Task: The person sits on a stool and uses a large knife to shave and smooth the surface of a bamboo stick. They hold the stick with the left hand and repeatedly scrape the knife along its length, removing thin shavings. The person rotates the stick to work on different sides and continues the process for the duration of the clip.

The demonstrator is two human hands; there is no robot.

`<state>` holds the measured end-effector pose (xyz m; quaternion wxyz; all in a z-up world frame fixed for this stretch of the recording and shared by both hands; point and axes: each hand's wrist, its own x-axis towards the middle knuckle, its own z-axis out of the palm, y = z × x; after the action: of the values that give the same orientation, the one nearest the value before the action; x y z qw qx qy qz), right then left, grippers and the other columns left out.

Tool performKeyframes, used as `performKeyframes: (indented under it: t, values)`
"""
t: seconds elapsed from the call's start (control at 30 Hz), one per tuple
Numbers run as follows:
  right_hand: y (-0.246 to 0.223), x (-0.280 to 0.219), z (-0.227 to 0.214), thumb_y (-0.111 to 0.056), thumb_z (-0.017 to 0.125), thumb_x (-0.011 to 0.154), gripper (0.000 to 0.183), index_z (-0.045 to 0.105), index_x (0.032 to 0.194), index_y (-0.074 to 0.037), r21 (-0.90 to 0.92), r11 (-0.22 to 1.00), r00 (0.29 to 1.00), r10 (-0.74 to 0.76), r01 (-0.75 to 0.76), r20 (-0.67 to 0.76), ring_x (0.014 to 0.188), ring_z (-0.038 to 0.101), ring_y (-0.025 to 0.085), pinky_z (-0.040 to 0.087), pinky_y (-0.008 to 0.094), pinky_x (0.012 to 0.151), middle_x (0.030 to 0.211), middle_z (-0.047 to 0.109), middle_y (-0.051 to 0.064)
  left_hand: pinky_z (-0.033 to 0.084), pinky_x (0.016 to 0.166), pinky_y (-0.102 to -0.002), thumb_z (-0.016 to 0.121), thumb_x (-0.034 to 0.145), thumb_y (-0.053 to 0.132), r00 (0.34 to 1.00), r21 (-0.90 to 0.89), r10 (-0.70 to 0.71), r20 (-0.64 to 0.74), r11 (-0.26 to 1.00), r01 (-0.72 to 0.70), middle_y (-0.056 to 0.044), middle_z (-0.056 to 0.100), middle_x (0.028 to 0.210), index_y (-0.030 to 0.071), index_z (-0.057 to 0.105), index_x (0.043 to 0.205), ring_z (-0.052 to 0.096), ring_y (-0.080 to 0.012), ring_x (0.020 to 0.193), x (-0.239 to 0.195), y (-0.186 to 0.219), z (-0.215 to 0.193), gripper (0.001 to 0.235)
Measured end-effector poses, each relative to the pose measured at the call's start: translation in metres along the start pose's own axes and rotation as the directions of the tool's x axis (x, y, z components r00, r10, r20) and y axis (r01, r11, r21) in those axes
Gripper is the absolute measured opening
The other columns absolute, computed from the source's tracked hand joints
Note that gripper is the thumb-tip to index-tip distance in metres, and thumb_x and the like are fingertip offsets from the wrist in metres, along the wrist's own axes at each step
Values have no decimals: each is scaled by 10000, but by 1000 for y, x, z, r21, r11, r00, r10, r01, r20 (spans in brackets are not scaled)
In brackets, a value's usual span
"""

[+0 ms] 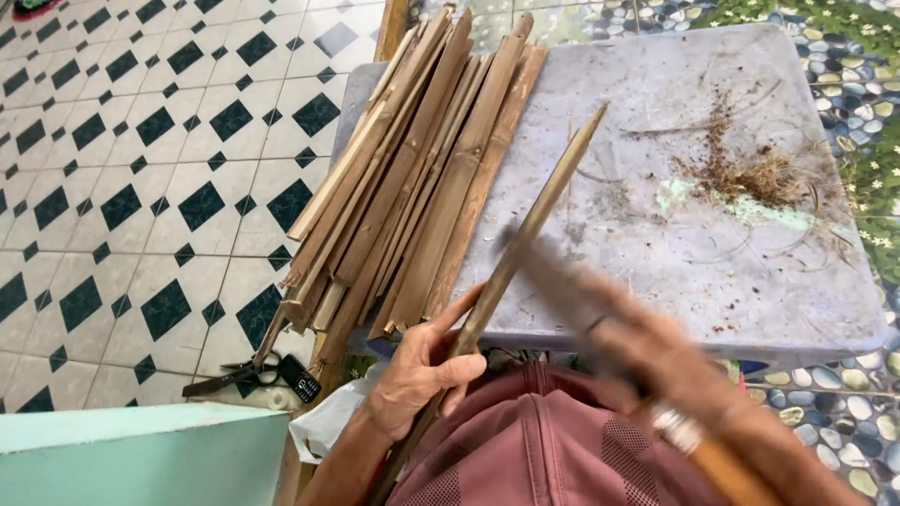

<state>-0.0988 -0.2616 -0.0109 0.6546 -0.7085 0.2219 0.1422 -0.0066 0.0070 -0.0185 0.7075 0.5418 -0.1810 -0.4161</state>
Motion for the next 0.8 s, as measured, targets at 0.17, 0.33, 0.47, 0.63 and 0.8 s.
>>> performKeyframes:
  t: [0.17, 0.33, 0.47, 0.63, 0.8]
  values:
    - [15, 8, 7, -424, 462, 898, 759, 285, 1634, -366, -35, 997, 951, -61, 75, 303, 355, 603, 149, 502, 255, 239, 1052, 841, 203, 483, 405, -180, 685, 943, 63, 1000, -21, 4, 25, 1000, -4, 39, 563, 661, 120, 305, 1666, 471, -47, 409, 2, 4, -2, 819]
    - [-3, 29, -48, -369, 416, 1032, 697, 243, 1677, -168, 149, 948, 959, -277, 283, -58, 321, 475, 186, 433, 346, 227, 535, 499, 18, 565, 408, -173, 704, 886, 57, 997, -41, -74, -6, 996, 74, -11, 511, 813, 109, 280, 1680, 528, -44, 441, -15, -11, -12, 902]
    - [-19, 32, -37, -178, 383, 1073, 582, 308, 1650, -179, 80, 964, 959, -240, 253, -150, 378, 489, 200, 375, 320, 270, 595, 552, 96, 554, 375, -164, 721, 866, 72, 976, 91, 46, -214, 996, -27, 13, 535, 780, 205, 275, 1664, 521, -52, 459, -20, -10, -26, 924]
    - [16, 34, -10, -245, 414, 1047, 625, 367, 1605, -525, -379, 915, 951, 231, -139, 208, 388, 451, 201, 398, 303, 322, 602, 514, 84, 493, 382, -204, 716, 907, 258, 941, 80, 115, -318, 992, -95, 13, 568, 656, 130, 239, 1659, 503, -79, 401, -16, -8, -27, 900]
    - [24, 41, -71, -345, 446, 1063, 364, 613, 1385, -308, -342, 889, 947, 241, -304, -214, 556, 476, 322, 358, 412, 474, 691, 514, 179, 565, 406, -198, 707, 950, 271, 942, 116, 208, -262, 976, -183, 13, 573, 757, -20, 461, 1458, 551, -73, 458, 0, -16, -39, 635]
